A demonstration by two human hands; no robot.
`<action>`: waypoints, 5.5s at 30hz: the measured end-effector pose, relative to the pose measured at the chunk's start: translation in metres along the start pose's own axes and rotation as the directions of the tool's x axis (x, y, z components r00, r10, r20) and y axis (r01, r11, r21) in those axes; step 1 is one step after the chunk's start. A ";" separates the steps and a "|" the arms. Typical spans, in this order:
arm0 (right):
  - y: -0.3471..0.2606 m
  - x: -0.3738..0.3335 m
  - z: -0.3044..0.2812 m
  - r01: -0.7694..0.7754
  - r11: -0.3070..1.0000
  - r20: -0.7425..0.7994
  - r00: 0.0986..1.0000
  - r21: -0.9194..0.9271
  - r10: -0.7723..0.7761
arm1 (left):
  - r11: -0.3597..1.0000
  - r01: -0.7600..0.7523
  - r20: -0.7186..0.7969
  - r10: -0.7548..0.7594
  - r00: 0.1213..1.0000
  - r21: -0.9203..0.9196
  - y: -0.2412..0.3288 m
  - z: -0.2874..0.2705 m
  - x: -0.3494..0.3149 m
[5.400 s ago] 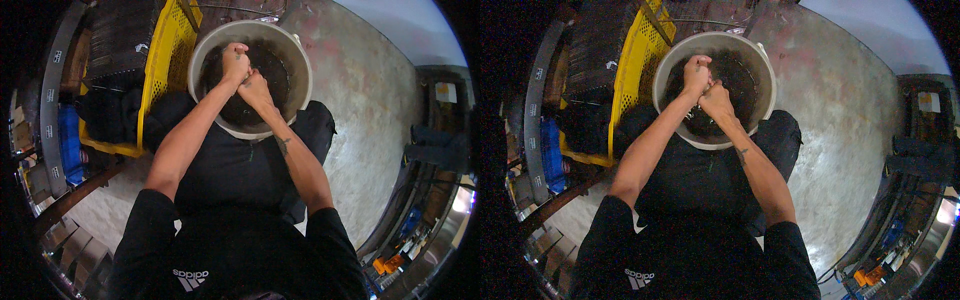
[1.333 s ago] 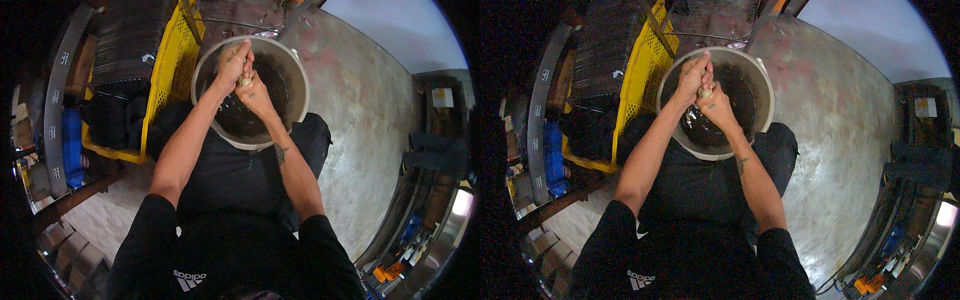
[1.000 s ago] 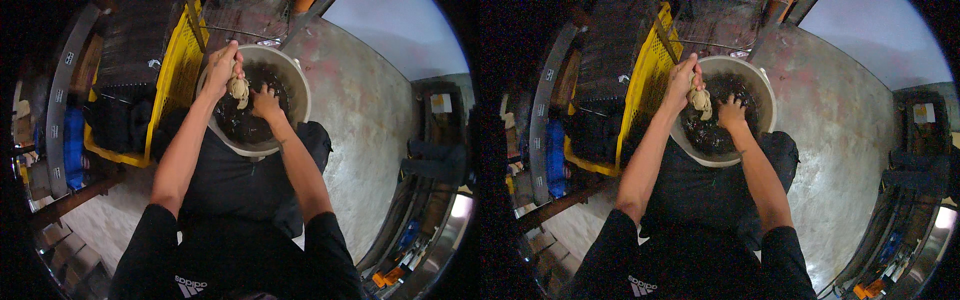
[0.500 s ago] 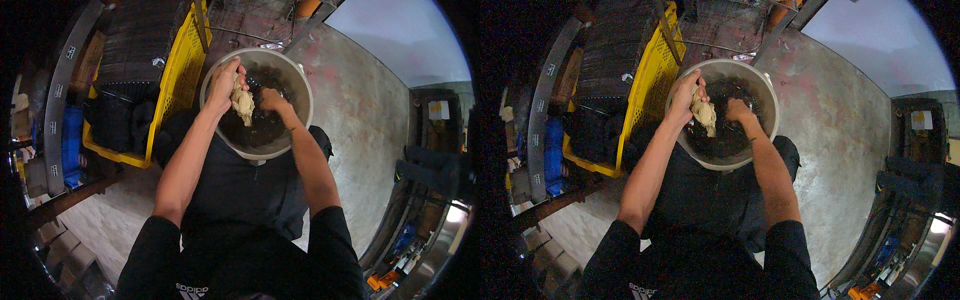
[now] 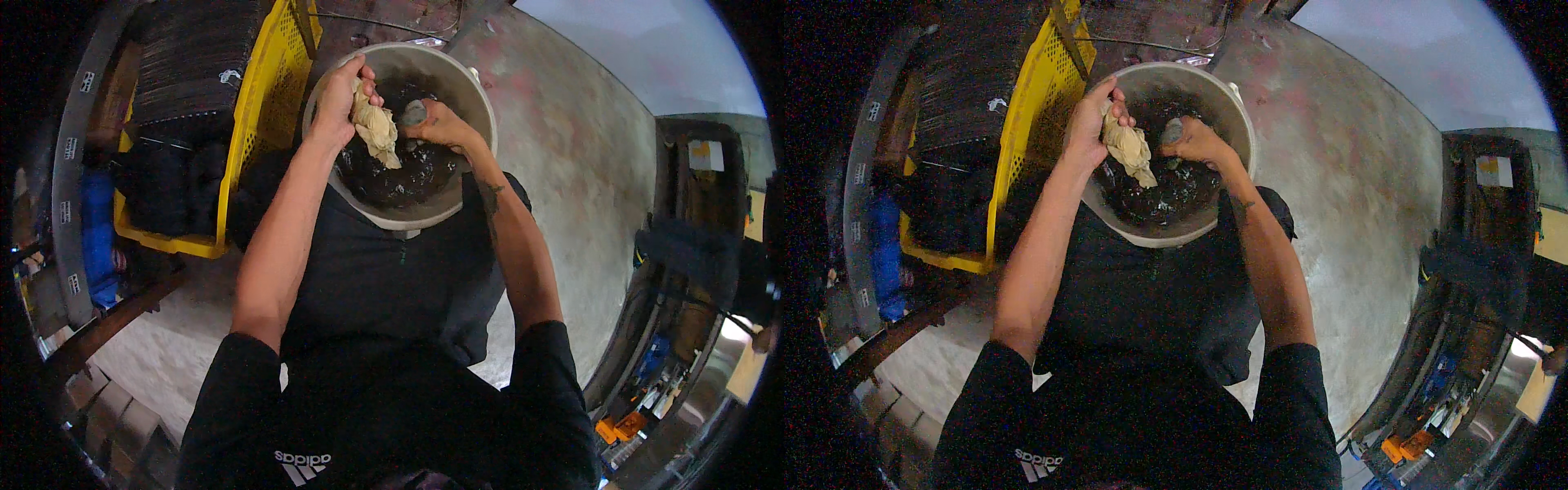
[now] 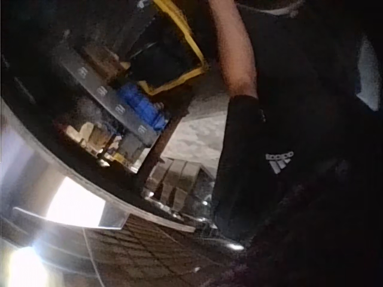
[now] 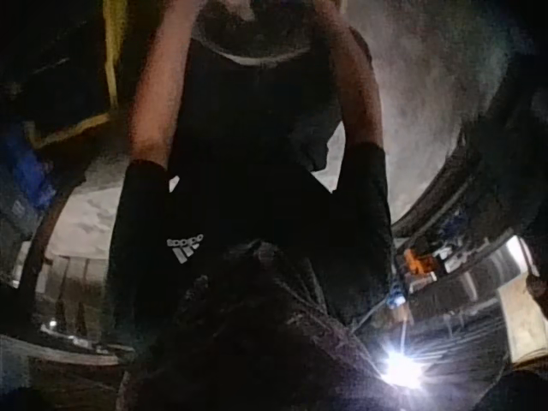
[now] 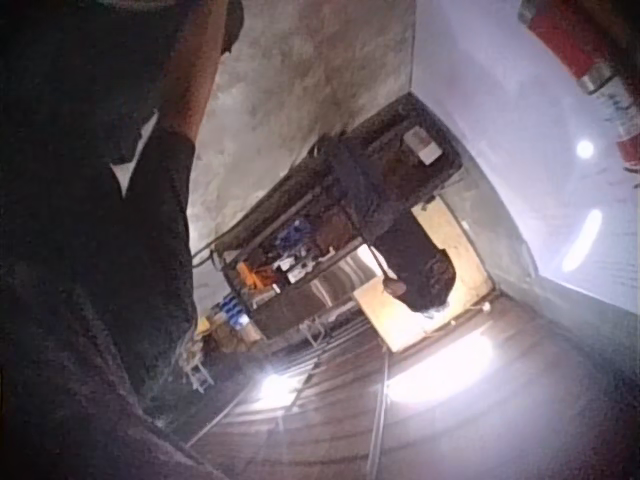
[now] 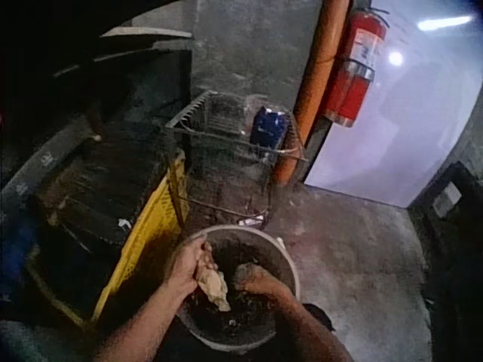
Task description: The person applies a substance from a small container to the edges of a stainless steel surface using a stick, then wipes the surface with a cloth. The person dips the cloth into a bucket of water, wrings it out, and continues wiping the metal surface.
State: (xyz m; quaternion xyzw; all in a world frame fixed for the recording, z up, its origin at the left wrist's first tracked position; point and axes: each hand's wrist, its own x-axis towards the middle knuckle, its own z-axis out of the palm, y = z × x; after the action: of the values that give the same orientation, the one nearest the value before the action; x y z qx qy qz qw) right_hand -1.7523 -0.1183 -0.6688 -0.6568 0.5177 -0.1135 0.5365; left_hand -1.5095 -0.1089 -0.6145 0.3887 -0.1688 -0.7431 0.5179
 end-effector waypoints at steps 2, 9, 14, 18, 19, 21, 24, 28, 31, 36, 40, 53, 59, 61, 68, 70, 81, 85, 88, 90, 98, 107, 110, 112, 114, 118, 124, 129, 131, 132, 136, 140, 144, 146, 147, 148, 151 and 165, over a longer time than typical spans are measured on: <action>-0.006 -0.003 0.005 -0.006 0.999 -0.065 0.998 -0.044 0.004 | 0.999 -0.007 -0.014 0.007 1.000 0.032 -0.001 0.002 0.000; 0.001 -0.004 0.020 -0.060 0.992 -0.336 0.937 0.112 0.095 | 0.998 -0.020 -0.028 0.021 0.999 0.066 0.001 0.001 -0.002; 0.032 0.011 0.036 0.103 0.967 -0.470 0.882 0.233 0.019 | 0.996 -0.007 -0.029 0.009 1.000 0.083 -0.001 0.002 0.002; 0.026 0.011 0.050 0.141 0.989 -0.547 0.826 -0.037 -0.138 | 0.996 -0.001 -0.042 0.004 0.999 0.088 -0.003 -0.002 0.002; 0.024 0.011 0.054 0.162 0.981 -0.577 0.793 -0.109 -0.195 | 0.996 -0.002 -0.031 0.004 1.000 0.093 -0.003 -0.002 0.003; 0.018 0.008 0.052 0.122 0.953 -0.545 0.797 -0.277 -0.261 | 0.995 -0.003 -0.010 0.004 1.000 0.103 -0.004 0.000 0.004; -0.002 0.003 0.055 0.007 0.973 -0.529 0.839 -0.231 -0.132 | 0.989 -0.002 -0.039 0.007 0.999 0.146 -0.004 0.003 0.000; -0.038 -0.009 0.054 -0.090 0.959 -0.503 0.862 -0.270 -0.061 | 0.982 0.004 -0.028 0.002 1.000 0.187 -0.004 0.002 -0.001; -0.028 -0.006 0.054 -0.060 0.952 -0.530 0.840 -0.299 -0.114 | 0.979 0.001 -0.019 0.003 1.000 0.204 -0.007 0.005 0.000; -0.024 0.000 0.055 -0.083 0.953 -0.602 0.790 -0.293 -0.116 | 0.982 -0.007 -0.029 0.012 0.999 0.187 -0.008 0.007 0.000; -0.021 0.001 0.046 -0.013 0.981 -0.606 0.784 0.195 0.131 | 0.983 -0.024 -0.023 0.029 0.999 0.180 -0.006 0.003 -0.001; -0.015 -0.013 0.024 0.189 0.552 -0.312 0.940 0.812 0.137 | 0.994 -0.020 -0.015 0.021 1.000 0.105 -0.007 0.003 0.001; 0.001 -0.009 0.022 0.134 0.552 -0.197 0.979 0.823 0.058 | 0.992 -0.021 0.010 0.020 1.000 0.121 -0.009 0.001 0.008; -0.016 -0.011 0.030 0.097 0.532 -0.195 0.972 0.841 0.130 | 0.996 0.013 -0.009 -0.012 1.000 0.091 -0.010 -0.003 0.008; -0.019 -0.012 0.024 0.090 0.669 -0.250 0.957 0.737 0.147 | 0.997 -0.010 0.066 0.005 0.998 0.077 -0.006 -0.008 0.010; -0.031 -0.017 0.026 0.141 0.643 -0.257 0.962 0.753 0.089 | 0.996 -0.018 0.054 0.013 0.998 0.089 -0.004 -0.008 0.010; -0.029 -0.013 0.029 0.158 0.776 -0.327 0.943 0.611 0.066 | 0.996 -0.031 0.039 0.027 0.999 0.088 -0.006 -0.004 0.007; -0.019 -0.006 0.035 0.185 0.801 -0.398 0.915 0.570 0.072 | 0.994 -0.050 0.038 0.046 0.998 0.100 -0.006 -0.002 0.007; -0.014 -0.002 0.038 0.087 0.941 -0.477 0.875 0.326 0.084 | 0.996 -0.039 0.047 0.035 0.998 0.085 -0.006 -0.003 0.007; -0.018 0.000 0.038 -0.015 0.971 -0.530 0.836 0.237 0.143 | 0.997 -0.034 0.053 0.030 0.998 0.074 -0.006 -0.004 0.007; -0.028 0.004 0.041 -0.139 0.989 -0.633 0.762 0.044 0.135 | 0.998 -0.031 0.089 0.026 0.996 0.056 -0.008 -0.009 0.010; -0.015 0.003 0.034 -0.037 0.931 -0.517 0.823 0.364 0.235 | 0.996 -0.022 0.038 0.018 0.999 0.087 -0.008 -0.009 0.011; -0.021 -0.003 0.024 -0.003 0.750 -0.326 0.899 0.662 0.291 | 0.996 -0.009 0.035 0.006 0.999 0.090 -0.007 -0.007 0.008; -0.016 -0.002 0.024 0.031 0.724 -0.288 0.929 0.689 0.234 | 0.995 -0.001 0.031 -0.002 1.000 0.102 -0.008 -0.002 0.008; -0.025 -0.001 0.030 0.085 0.705 -0.328 0.920 0.704 0.216 | 0.994 0.000 0.027 -0.003 1.000 0.110 -0.007 -0.001 0.007; -0.031 -0.004 0.035 0.124 0.657 -0.289 0.945 0.744 0.150 | 0.994 -0.007 0.023 0.005 1.000 0.113 -0.007 -0.003 0.008; -0.012 0.007 0.038 -0.013 0.942 -0.503 0.843 0.336 0.191 | 0.995 -0.007 0.047 0.003 0.999 0.100 -0.006 -0.001 0.007; -0.008 0.018 0.043 0.069 0.976 -0.652 0.753 0.205 0.083 | 0.995 -0.017 0.044 0.013 0.999 0.098 -0.007 -0.002 0.007; -0.019 0.015 0.046 0.095 0.963 -0.617 0.782 0.252 0.085 | 0.997 -0.028 0.049 0.024 0.998 0.070 -0.007 -0.005 0.006; -0.019 0.014 0.046 0.127 0.951 -0.596 0.800 0.283 0.071 | 0.997 -0.021 0.042 0.017 0.999 0.076 -0.007 -0.005 0.006; -0.015 0.012 0.046 0.125 0.945 -0.578 0.813 0.302 0.077 | 0.997 -0.016 0.016 0.015 1.000 0.074 -0.005 0.005 0.002; -0.026 -0.005 0.041 0.075 0.907 -0.530 0.830 0.415 0.174 | 0.988 -0.082 -0.025 0.086 0.996 0.129 0.009 0.029 -0.035; -0.082 -0.034 0.027 0.033 0.794 -0.477 0.814 0.607 0.331 | 0.963 -0.191 -0.054 0.205 0.977 0.188 0.029 0.055 -0.080; -0.124 -0.054 0.017 0.036 0.698 -0.414 0.826 0.716 0.382 | 0.942 -0.240 -0.080 0.264 0.961 0.234 0.044 0.070 -0.101; -0.133 -0.064 0.011 0.052 0.684 -0.422 0.821 0.728 0.386 | 0.948 -0.248 -0.151 0.280 0.948 0.200 0.050 0.092 -0.109; -0.147 -0.071 0.004 0.074 0.669 -0.424 0.823 0.739 0.378 | 0.920 -0.297 -0.167 0.345 0.924 0.256 0.060 0.107 -0.118; -0.176 -0.099 -0.018 0.031 0.719 -0.443 0.806 0.694 0.393 | 0.871 -0.334 -0.236 0.431 0.871 0.359 0.092 0.167 -0.144; -0.150 -0.343 -0.083 -0.347 0.937 -0.440 0.835 0.047 0.331 | 0.888 -0.240 -0.190 0.177 0.966 -0.393 0.332 0.358 -0.281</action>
State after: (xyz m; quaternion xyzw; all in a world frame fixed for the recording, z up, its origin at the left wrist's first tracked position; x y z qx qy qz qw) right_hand -1.8775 0.0915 -0.3728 -0.5209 0.7356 -0.1533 0.4051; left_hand -1.5215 -0.0454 -0.0551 0.3044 -0.0098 -0.6708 0.6762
